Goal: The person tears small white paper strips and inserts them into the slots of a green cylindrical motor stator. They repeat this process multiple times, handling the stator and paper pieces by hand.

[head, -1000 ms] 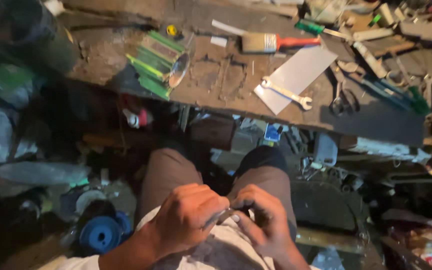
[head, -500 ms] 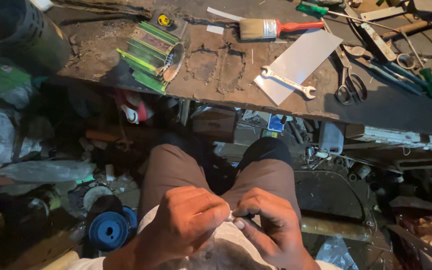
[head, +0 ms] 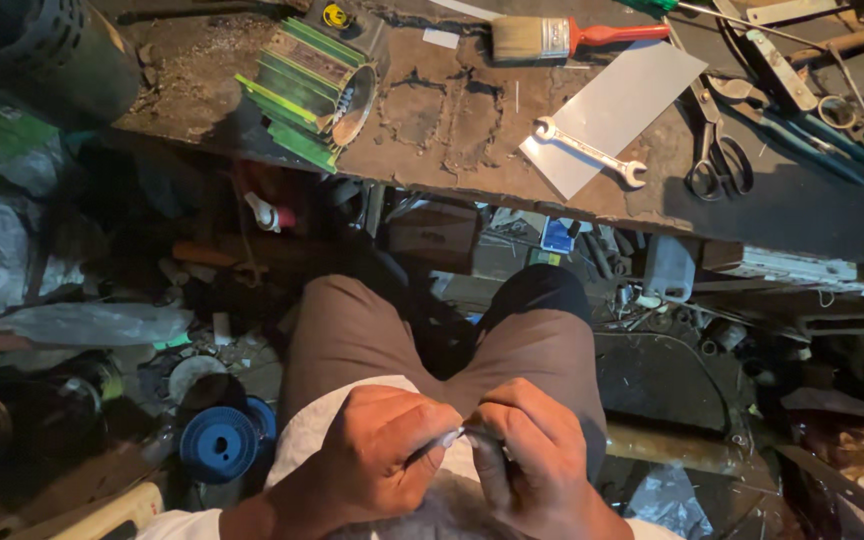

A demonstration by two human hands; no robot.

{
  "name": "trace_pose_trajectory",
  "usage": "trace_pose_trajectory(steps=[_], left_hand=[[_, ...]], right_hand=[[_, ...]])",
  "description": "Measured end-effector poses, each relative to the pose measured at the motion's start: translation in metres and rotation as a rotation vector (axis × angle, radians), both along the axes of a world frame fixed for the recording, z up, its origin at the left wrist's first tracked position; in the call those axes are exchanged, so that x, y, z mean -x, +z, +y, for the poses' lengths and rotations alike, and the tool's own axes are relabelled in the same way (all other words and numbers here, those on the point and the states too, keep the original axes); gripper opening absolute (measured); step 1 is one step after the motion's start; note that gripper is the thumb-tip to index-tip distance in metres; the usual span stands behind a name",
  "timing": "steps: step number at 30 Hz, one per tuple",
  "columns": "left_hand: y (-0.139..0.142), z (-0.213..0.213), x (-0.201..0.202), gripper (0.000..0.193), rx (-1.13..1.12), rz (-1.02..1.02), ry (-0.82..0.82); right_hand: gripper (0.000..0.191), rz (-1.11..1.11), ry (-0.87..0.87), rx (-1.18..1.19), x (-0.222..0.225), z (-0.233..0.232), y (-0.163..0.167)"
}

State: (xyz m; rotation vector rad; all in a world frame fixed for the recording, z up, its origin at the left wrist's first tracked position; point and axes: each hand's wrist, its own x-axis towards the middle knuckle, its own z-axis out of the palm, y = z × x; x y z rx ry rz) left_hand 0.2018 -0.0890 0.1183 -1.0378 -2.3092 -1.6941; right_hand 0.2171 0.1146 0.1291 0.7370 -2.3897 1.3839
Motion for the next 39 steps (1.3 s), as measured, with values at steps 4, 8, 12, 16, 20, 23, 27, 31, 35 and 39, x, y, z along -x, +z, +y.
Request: trace_pose_trajectory(steps=[4,8,12,16,20,23,27,31,35,39], left_hand=[[-0.001,0.001,-0.002,0.027,-0.009,0.041,0.009],[0.0,0.0,0.0,0.038,-0.023,0.089,-0.023],[0.004,-0.003,0.003,0.045,-0.039,0.129,-0.005],[0.007,-0.003,0.007,0.048,-0.049,0.128,-0.035],[0.007,0.001,0.006,0.041,-0.037,0.141,-0.02],[0.007,0.001,0.003,0.036,-0.03,0.135,0.0],[0.005,0.009,-0.004,0.025,-0.135,-0.139,0.044],[0.005,0.01,-0.007,0.013,-0.216,-0.425,0.016],[0.003,0.009,-0.002,0.008,-0.131,-0.459,0.064],[-0.006,0.01,-0.001,0.011,-0.078,-0.366,0.11]], right_hand=[[0.017,-0.004,0.067,0.003,0.002,0.003,-0.005],[0.013,-0.255,0.163,0.156,0.002,0.017,-0.006],[0.011,-0.453,0.142,0.396,0.0,0.025,-0.005],[0.006,-0.44,0.144,0.435,-0.003,0.026,-0.005],[0.01,-0.386,0.149,0.384,-0.002,0.02,-0.007],[0.015,-0.285,0.139,0.299,0.0,0.015,-0.009],[0.022,-0.139,0.077,0.135,0.006,0.011,-0.01],[0.023,-0.023,0.101,0.052,0.01,0.008,-0.007],[0.022,-0.091,0.117,0.074,0.014,0.007,-0.004],[0.02,-0.371,0.249,0.314,0.015,0.014,-0.009]])
